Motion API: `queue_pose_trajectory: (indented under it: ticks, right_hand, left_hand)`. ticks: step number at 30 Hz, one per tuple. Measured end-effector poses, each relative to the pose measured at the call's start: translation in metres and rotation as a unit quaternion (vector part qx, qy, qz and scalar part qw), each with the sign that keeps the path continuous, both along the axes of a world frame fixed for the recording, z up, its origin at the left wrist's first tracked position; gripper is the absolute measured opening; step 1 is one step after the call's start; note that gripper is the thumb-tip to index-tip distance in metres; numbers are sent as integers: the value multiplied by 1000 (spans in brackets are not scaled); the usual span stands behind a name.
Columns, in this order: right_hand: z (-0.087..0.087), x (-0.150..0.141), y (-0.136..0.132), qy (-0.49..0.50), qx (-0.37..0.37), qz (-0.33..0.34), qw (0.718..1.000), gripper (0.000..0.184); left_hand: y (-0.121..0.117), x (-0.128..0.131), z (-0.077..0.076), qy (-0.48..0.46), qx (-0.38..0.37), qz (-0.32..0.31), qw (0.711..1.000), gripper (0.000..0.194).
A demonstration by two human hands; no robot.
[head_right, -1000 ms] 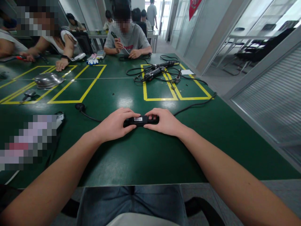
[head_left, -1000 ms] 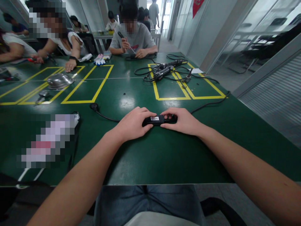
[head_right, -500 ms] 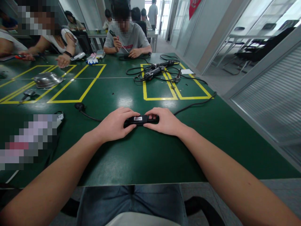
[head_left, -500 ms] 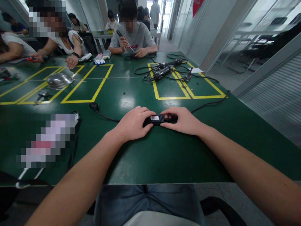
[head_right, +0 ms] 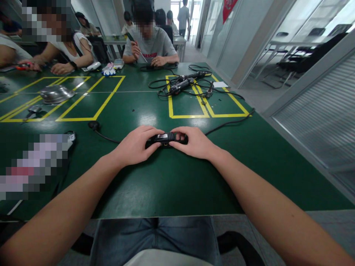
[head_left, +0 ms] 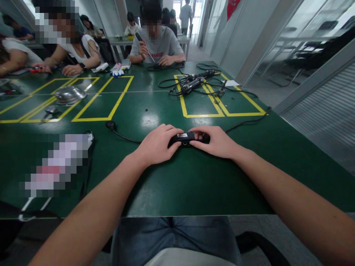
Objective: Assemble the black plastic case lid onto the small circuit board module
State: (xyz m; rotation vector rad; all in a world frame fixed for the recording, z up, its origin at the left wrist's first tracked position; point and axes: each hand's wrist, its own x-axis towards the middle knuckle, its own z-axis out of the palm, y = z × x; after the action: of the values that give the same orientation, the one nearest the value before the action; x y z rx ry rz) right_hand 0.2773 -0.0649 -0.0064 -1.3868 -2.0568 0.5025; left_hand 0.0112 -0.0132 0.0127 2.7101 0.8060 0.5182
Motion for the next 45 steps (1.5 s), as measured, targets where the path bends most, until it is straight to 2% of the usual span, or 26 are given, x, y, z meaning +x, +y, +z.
queue_pose_trajectory:
  ticks: [5,9,14,19,25,30,39,45]
  right_hand:
    - [-2,0,0,26,-15,-8,1000,47]
    - [-4,1,1,30,-10,-8,999,38]
    - [-2,1,0,13,0,-8,1000,22]
    - [2,1,0,1,2,0,1000,15]
    - [2,3,0,-3,4,7,1000,8]
    - [1,4,1,-4,2,13,1000,8]
    - [3,4,1,5,-2,16,1000,11]
    - [4,4,0,6,-10,19,1000,12]
  left_hand:
    - [4,0,-3,-20,15,84,996,40]
    - [16,-5,-12,-33,13,157,987,38]
    - [32,-11,-24,-68,-24,172,983,30]
    - [33,-11,-23,-56,-32,180,982,32]
    - [21,-7,-8,-74,10,153,985,21]
    - [12,-6,4,-33,-36,76,996,9]
    - [13,-8,5,12,-82,57,995,5]
    - [16,-9,4,1,-127,34,991,5]
